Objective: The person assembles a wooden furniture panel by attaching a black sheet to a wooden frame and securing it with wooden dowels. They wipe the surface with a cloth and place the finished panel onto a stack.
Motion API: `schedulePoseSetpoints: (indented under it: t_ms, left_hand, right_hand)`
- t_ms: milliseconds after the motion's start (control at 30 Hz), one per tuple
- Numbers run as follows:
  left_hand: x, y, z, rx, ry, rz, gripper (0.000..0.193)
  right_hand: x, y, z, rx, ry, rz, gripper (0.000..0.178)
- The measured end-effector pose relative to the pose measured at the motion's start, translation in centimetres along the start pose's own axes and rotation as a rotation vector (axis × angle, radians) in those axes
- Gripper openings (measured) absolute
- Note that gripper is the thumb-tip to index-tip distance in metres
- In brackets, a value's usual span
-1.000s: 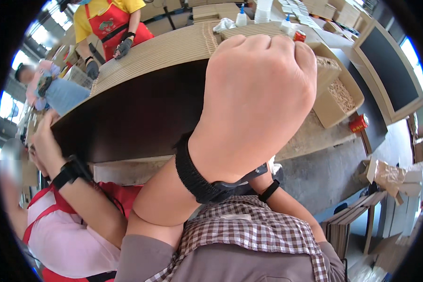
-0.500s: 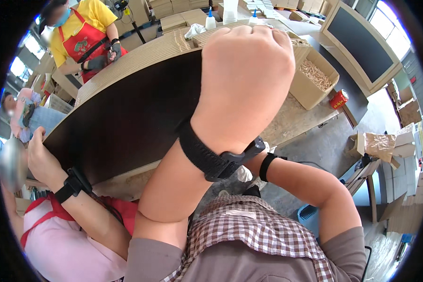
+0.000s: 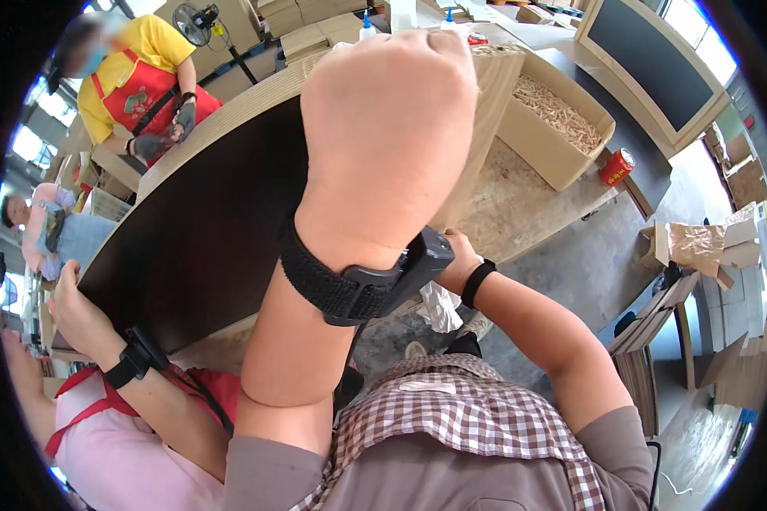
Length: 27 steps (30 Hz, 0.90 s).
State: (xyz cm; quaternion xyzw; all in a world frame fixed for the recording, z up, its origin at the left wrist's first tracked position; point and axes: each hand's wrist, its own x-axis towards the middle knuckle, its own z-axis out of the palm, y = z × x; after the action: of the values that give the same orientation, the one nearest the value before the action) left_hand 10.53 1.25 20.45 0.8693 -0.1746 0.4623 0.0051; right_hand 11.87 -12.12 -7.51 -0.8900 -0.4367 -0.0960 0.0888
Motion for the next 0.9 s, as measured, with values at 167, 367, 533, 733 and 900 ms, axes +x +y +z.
schedulePoseSetpoints:
  t_ms: [167, 367, 533, 733, 900]
  left_hand:
    - [0.1, 0.3, 0.6, 0.041, -0.053, 0.005, 0.030]
    - [-0.2, 0.1, -0.7, 0.068, -0.044, -0.003, 0.030]
    - [-0.2, 0.1, -0.4, 0.072, -0.029, 0.022, 0.029]
    - [-0.1, 0.2, 0.8, 0.053, -0.015, 0.043, 0.026]
    - [-0.3, -0.6, -0.3, 0.083, -0.003, 0.031, 0.025]
  right_hand:
    - [-2.5, -0.2, 1.0, 0.176, 0.212, 0.162, 0.006]
    - [-3.5, -3.4, 2.7, 0.246, 0.261, 0.193, 0.050]
    - [-4.0, -2.9, 5.1, 0.277, 0.251, 0.239, 0.043]
    - [-1.9, -3.0, 2.6, 0.163, 0.325, 0.221, 0.034]
    - [-0.2, -4.4, 0.3, 0.602, 0.426, 0.672, 0.024]
